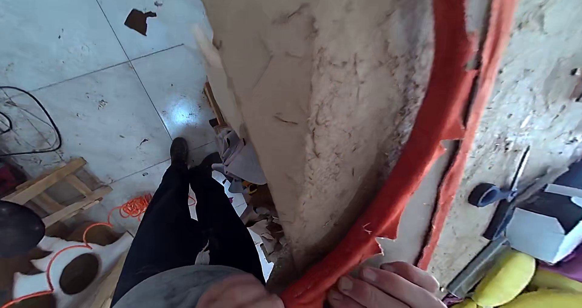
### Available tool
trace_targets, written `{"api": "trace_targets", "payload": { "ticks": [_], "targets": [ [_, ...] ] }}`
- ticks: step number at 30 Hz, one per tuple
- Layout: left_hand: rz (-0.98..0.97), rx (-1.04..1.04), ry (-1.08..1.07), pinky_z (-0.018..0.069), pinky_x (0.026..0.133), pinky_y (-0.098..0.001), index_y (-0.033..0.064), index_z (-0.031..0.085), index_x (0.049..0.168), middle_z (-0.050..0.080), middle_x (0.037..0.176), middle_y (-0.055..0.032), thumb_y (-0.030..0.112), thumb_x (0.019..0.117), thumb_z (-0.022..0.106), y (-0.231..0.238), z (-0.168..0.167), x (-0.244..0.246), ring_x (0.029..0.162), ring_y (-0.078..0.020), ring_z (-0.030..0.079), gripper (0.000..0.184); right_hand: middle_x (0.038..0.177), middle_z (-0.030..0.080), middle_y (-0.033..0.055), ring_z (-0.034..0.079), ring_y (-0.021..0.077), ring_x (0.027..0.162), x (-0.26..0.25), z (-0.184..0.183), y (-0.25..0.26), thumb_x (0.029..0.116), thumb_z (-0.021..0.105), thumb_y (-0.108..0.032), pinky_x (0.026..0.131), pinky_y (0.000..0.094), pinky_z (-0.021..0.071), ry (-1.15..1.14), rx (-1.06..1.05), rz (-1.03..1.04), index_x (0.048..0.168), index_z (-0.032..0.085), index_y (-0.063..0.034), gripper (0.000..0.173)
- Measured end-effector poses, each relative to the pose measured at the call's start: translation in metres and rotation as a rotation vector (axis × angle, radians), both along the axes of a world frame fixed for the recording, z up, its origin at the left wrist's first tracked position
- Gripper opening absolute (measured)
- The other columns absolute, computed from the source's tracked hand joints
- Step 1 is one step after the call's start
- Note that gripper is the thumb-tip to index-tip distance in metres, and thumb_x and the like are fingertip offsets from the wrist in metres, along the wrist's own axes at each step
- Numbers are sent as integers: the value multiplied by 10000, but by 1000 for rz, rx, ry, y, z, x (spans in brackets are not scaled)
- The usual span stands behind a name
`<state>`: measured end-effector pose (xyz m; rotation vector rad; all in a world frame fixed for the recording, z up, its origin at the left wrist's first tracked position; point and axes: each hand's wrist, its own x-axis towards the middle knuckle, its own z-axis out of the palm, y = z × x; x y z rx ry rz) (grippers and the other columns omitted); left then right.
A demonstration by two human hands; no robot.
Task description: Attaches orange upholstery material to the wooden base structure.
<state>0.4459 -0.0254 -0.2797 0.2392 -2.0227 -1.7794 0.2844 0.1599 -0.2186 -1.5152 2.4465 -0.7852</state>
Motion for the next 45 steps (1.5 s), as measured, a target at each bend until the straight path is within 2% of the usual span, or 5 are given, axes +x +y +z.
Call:
{"api": "trace_targets", "payload": {
  "ticks": [20, 28, 33, 37, 45],
  "targets": [
    [-57, -383, -99, 616, 790, -274, 49, 762, 1171, 737, 1044, -77, 211, 974, 640, 28, 18, -108, 932, -135, 712, 283, 1266, 682, 8, 589, 175, 1294, -21, 5, 34, 964, 569, -435, 1053, 386, 531, -99, -58, -303, 1225, 653, -187, 370],
    [-857, -994, 201, 328, 1231, -522, 170, 580, 1417, 514, 1543, -27, 146, 954, 642, -51, 59, -169, 1501, -237, 382, 468, 1073, 714, -32, 694, 67, 894, -29, -1, 35, 985, 526, -412, 746, 305, 628, -369, -367, -473, 1221, 652, -136, 384],
    [-1396, -1092, 623, 397, 1200, -549, 99, 747, 980, 742, 1113, -49, 173, 1015, 633, -48, 80, -235, 1257, -248, 635, 140, 987, 707, -72, 671, 16, 854, -23, 1, 24, 869, 605, -195, 735, 240, 607, -317, -411, -615, 1123, 706, -137, 280],
    [-1724, -1089, 822, 418, 1173, -552, 173, 695, 1233, 701, 1195, -46, 206, 1030, 614, -37, 85, -275, 1214, -236, 639, 221, 894, 714, -38, 666, 39, 758, -23, 1, 15, 916, 607, -132, 685, 258, 590, -340, -524, -797, 1076, 721, -119, 197],
    [-2187, -505, 1149, 575, 906, -352, 87, 732, 987, 690, 851, -45, 153, 1004, 612, 5, 51, -330, 928, -191, 690, 138, 802, 722, 36, 674, 130, 714, -26, 7, -17, 912, 648, -82, 666, 363, 556, -196, -563, -1292, 1003, 761, -66, 146]
  ]
}}
